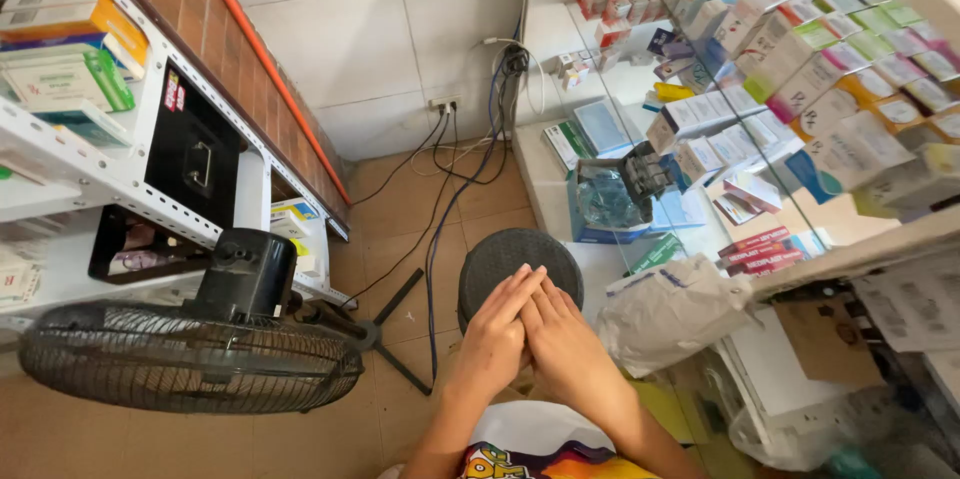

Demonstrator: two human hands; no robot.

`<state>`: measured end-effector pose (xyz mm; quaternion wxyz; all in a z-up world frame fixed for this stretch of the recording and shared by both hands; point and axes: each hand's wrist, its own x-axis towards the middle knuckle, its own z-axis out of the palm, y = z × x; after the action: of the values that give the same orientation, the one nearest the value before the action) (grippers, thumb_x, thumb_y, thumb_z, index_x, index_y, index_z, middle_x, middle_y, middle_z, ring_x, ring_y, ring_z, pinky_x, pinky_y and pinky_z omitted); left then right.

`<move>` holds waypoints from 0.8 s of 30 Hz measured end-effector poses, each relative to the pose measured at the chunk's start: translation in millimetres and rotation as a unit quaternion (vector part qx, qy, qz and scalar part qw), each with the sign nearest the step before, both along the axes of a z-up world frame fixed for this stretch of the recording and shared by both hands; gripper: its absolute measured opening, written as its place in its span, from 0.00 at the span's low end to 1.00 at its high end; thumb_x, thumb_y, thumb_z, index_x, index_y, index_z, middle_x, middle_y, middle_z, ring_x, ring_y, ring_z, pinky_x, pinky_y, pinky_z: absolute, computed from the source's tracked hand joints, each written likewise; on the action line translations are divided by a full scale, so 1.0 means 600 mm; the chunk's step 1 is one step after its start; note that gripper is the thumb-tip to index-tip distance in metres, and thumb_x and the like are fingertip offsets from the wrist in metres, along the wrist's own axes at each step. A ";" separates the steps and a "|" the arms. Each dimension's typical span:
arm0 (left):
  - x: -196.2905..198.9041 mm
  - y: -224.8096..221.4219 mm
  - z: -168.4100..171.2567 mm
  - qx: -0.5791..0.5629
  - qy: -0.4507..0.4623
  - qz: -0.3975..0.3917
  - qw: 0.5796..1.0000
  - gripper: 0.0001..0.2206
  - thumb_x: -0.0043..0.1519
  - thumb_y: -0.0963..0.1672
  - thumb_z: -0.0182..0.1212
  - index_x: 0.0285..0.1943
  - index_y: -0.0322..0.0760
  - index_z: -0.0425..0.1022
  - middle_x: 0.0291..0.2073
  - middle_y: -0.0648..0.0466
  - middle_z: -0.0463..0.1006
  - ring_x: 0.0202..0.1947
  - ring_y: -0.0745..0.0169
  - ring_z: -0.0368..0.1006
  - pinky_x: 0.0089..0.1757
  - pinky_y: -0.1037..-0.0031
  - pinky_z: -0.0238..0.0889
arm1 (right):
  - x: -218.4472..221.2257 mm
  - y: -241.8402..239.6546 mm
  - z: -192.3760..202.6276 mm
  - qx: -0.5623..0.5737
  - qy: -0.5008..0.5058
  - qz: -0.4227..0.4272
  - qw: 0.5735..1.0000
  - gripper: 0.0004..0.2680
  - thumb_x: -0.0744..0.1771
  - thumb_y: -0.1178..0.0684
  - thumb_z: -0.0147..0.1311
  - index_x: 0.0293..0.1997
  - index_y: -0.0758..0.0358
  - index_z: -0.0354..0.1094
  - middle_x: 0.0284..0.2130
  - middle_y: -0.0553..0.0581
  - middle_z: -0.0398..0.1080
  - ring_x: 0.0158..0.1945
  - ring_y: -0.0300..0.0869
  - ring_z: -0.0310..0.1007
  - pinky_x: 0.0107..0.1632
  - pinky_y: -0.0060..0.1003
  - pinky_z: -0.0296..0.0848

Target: Wiping down medicine boxes with a blue cloth and organizing them on pharmacy shelves.

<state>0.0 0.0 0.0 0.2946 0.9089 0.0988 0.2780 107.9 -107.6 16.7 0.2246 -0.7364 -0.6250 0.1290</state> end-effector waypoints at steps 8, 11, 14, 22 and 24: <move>0.074 -0.013 0.175 -0.068 -0.118 -0.142 0.980 0.12 0.46 0.35 0.69 0.38 0.26 0.75 0.56 0.47 0.78 0.62 0.45 0.74 0.63 0.58 0.66 | 0.082 -0.044 0.169 0.026 0.042 -0.036 0.998 0.31 0.56 0.65 0.55 0.68 0.79 0.52 0.70 0.79 0.48 0.75 0.69 0.40 0.71 0.58 0.45; 0.127 -0.014 0.224 -0.103 -0.160 -0.238 0.952 0.12 0.46 0.37 0.73 0.29 0.33 0.71 0.49 0.52 0.79 0.56 0.51 0.77 0.59 0.60 0.70 | 0.100 -0.082 0.270 0.056 0.037 -0.061 0.996 0.28 0.53 0.66 0.58 0.61 0.70 0.63 0.70 0.75 0.52 0.75 0.68 0.41 0.70 0.62 0.43; 0.186 -0.030 0.282 -0.117 -0.190 -0.350 0.910 0.15 0.48 0.38 0.78 0.30 0.36 0.70 0.47 0.54 0.79 0.53 0.53 0.79 0.56 0.62 0.73 | 0.110 -0.127 0.338 0.132 0.030 -0.088 0.987 0.22 0.52 0.65 0.60 0.50 0.63 0.71 0.66 0.68 0.62 0.73 0.63 0.53 0.72 0.60 0.50; 0.335 -0.102 0.415 -0.050 -0.258 -0.563 0.784 0.17 0.58 0.38 0.68 0.57 0.31 0.74 0.50 0.48 0.80 0.52 0.53 0.81 0.49 0.68 0.77 | 0.083 -0.276 0.409 0.094 -0.042 -0.307 0.946 0.08 0.60 0.66 0.60 0.38 0.62 0.73 0.33 0.61 0.71 0.42 0.57 0.73 0.46 0.48 0.74; 0.356 -0.113 0.409 0.046 -0.295 -0.547 0.782 0.15 0.61 0.38 0.65 0.57 0.29 0.75 0.41 0.48 0.82 0.40 0.57 0.82 0.40 0.70 0.76 | 0.089 -0.279 0.478 0.052 -0.068 -0.268 0.960 0.07 0.61 0.62 0.62 0.39 0.65 0.72 0.34 0.62 0.73 0.41 0.56 0.75 0.44 0.46 0.75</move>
<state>213.4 -67.9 245.6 0.3696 0.6963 -0.5198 0.3292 161.6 -274.9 303.6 0.2465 -0.8713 -0.4240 -0.0190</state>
